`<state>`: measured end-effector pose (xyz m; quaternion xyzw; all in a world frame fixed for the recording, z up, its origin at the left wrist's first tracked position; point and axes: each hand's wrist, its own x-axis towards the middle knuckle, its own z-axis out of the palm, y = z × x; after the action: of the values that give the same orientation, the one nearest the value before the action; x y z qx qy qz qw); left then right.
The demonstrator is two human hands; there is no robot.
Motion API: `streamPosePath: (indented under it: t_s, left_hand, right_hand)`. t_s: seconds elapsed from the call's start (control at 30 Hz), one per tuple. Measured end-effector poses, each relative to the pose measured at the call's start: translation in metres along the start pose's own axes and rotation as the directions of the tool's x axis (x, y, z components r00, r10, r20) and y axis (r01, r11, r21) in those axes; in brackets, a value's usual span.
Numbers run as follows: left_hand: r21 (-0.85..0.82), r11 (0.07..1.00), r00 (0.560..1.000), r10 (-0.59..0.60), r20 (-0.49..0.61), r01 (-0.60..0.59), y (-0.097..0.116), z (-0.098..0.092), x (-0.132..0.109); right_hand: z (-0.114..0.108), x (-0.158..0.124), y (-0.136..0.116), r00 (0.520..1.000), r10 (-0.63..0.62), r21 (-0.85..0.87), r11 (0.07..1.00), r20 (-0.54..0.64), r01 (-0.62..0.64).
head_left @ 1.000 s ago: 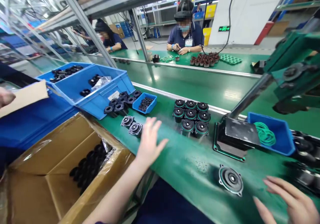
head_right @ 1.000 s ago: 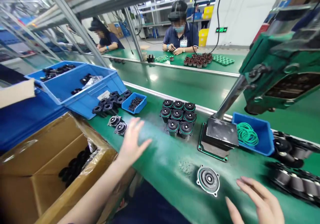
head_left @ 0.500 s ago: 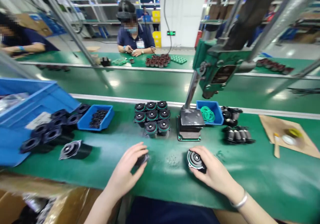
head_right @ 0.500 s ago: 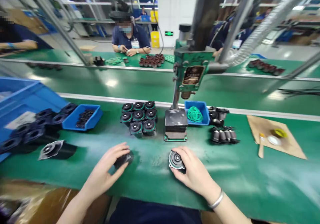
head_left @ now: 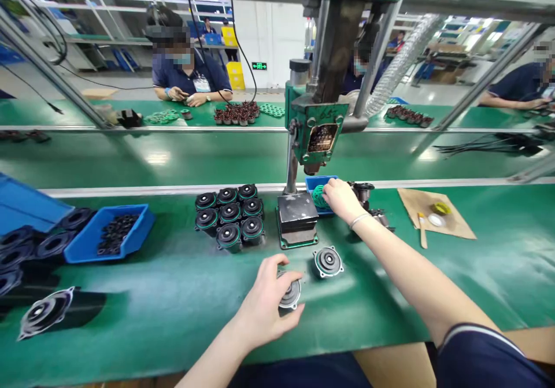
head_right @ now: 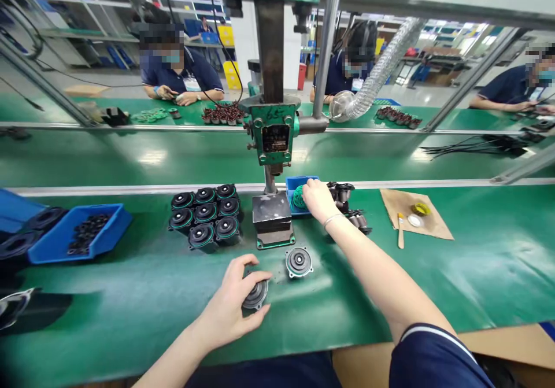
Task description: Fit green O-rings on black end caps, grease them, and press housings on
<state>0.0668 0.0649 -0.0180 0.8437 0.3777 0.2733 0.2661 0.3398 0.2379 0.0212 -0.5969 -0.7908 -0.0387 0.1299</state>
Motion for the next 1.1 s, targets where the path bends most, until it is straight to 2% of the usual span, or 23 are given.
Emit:
streamPosePath:
  t_s: [0.13,0.3,0.43,0.5,0.6,0.67,0.73,0.8,0.9,1.1]
  left_hand:
    - [-0.059,0.992,0.993,-0.114,0.028,0.115,0.0,-0.011,-0.017]
    - [-0.275,0.958,0.992,-0.054,0.115,0.084,-0.014,-0.014,-0.016]
    - [-0.358,0.928,0.978,-0.028,0.207,0.102,-0.023,-0.018,-0.004]
    - [-0.356,0.929,0.976,-0.025,0.218,0.103,-0.024,-0.023,-0.003]
    - [-0.335,0.941,0.994,-0.013,0.106,0.048,-0.022,-0.03,-0.007]
    - [-0.298,0.955,1.0,0.005,-0.027,-0.013,-0.02,-0.032,-0.01]
    - [-0.252,0.964,0.991,0.058,-0.124,-0.088,-0.019,-0.031,-0.011]
    - [-0.212,0.966,0.98,0.116,-0.159,-0.149,-0.018,-0.029,-0.01]
    - [-0.136,0.974,0.973,0.155,-0.169,-0.179,-0.019,-0.028,-0.008]
    - [-0.021,0.982,0.974,0.183,-0.13,-0.187,-0.024,-0.031,-0.011]
  right_hand:
    - [0.007,0.01,0.004,0.999,-0.003,0.037,0.999,0.036,0.002]
    - [-0.006,0.003,0.023,0.999,0.018,0.161,0.987,0.042,-0.024]
    - [-0.031,-0.015,0.023,1.0,0.029,0.224,0.974,-0.008,-0.026]
    - [-0.047,-0.035,0.008,0.994,-0.001,0.257,0.966,-0.108,0.029]
    - [-0.06,-0.075,-0.034,0.947,-0.189,0.337,0.901,-0.261,0.273]
    - [-0.056,-0.101,-0.065,0.899,-0.356,0.392,0.812,-0.256,0.433]
    - [-0.044,-0.121,-0.089,0.853,-0.473,0.41,0.748,-0.22,0.521]
    - [-0.03,-0.133,-0.102,0.833,-0.521,0.407,0.731,-0.185,0.548]
    - [-0.017,-0.139,-0.107,0.849,-0.514,0.403,0.756,-0.123,0.516]
    - [-0.024,-0.145,-0.11,0.867,-0.498,0.295,0.826,-0.018,0.48]
